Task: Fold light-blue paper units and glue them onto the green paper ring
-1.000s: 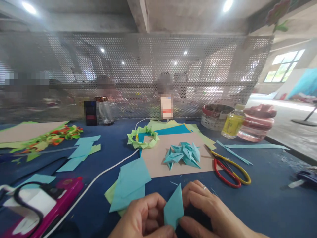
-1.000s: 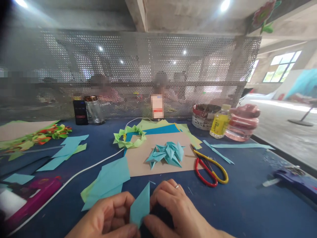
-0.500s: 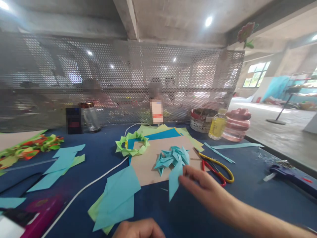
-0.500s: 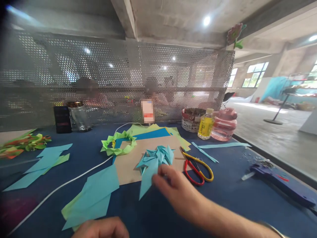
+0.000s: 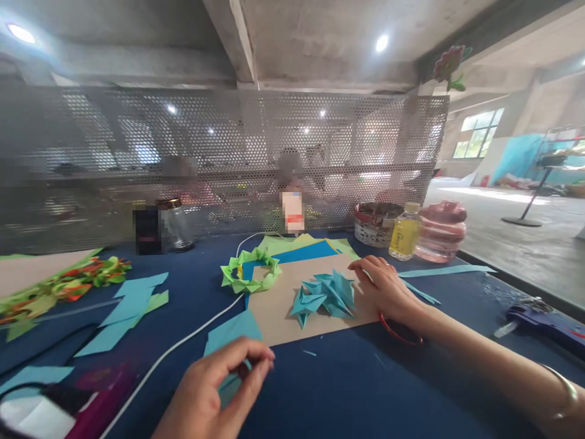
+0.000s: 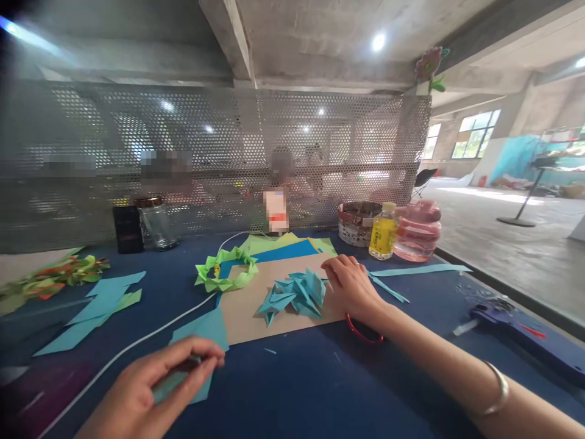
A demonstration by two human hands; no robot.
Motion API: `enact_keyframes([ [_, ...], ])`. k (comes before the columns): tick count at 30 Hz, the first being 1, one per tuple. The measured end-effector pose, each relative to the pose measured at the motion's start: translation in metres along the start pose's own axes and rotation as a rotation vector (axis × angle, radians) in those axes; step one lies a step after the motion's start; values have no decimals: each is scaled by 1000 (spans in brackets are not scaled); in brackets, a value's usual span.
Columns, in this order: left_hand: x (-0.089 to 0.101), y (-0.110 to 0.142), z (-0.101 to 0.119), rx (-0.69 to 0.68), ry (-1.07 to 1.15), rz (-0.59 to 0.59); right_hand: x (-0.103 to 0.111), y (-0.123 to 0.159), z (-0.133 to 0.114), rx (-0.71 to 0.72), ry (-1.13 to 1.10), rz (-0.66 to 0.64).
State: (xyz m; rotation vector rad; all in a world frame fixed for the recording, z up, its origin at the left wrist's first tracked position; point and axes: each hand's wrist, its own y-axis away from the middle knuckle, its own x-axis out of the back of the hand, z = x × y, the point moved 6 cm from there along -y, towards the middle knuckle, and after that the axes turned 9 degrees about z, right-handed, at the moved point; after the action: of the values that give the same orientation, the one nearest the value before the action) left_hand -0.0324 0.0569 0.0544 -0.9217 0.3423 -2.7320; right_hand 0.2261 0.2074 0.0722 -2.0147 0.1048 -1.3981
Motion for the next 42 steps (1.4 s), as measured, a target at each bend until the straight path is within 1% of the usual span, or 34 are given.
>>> enact_keyframes([
  [2, 15, -10, 3, -94, -165, 99, 7, 6, -4, 49, -49, 38],
  [3, 20, -14, 1, -116, -242, 112, 10, 9, -8, 80, -80, 54],
  [5, 23, -18, -5, -115, -324, 99, 15, 18, -19, 146, -141, 73],
  [9, 17, -16, -17, -65, -407, -6, 23, 39, -48, 281, -223, 97],
  [12, 11, -13, -20, -64, -468, -46, 26, 51, -67, 388, -240, 111],
  [15, 8, -14, -24, -113, -529, -39, 27, 57, -76, 440, -242, 108],
  [18, 8, -19, -29, -202, -580, 17, 27, 59, -77, 442, -249, 99],
  [21, 13, -19, -22, -343, -566, 147, 24, 61, -77, 429, -270, 63],
  [23, 15, -12, -9, -491, -506, 250, 23, 64, -77, 422, -281, 50],
  [24, 12, -7, -1, -585, -468, 282, 24, 65, -78, 420, -283, 54],
  [26, 0, 8, 15, -800, -389, 297, 28, 69, -83, 436, -283, 68],
  [28, -17, 23, 30, -1006, -308, 285, 35, 75, -93, 487, -298, 75],
  [29, -25, 30, 36, -1078, -269, 292, 39, 78, -99, 526, -318, 74],
  [31, -34, 37, 45, -1155, -209, 312, 46, 84, -111, 599, -351, 58],
  [33, -39, 38, 50, -1180, -203, 287, 49, 89, -119, 644, -353, 11],
  [36, -37, 38, 52, -1198, -238, 246, 47, 94, -123, 677, -339, -31],
  [38, -33, 36, 50, -1170, -263, 248, 46, 96, -122, 688, -347, -30],
  [41, -30, 32, 43, -1090, -275, 252, 39, 98, -120, 697, -352, -89],
  [42, -31, 31, 39, -1061, -279, 234, 37, 97, -120, 700, -357, -93],
])
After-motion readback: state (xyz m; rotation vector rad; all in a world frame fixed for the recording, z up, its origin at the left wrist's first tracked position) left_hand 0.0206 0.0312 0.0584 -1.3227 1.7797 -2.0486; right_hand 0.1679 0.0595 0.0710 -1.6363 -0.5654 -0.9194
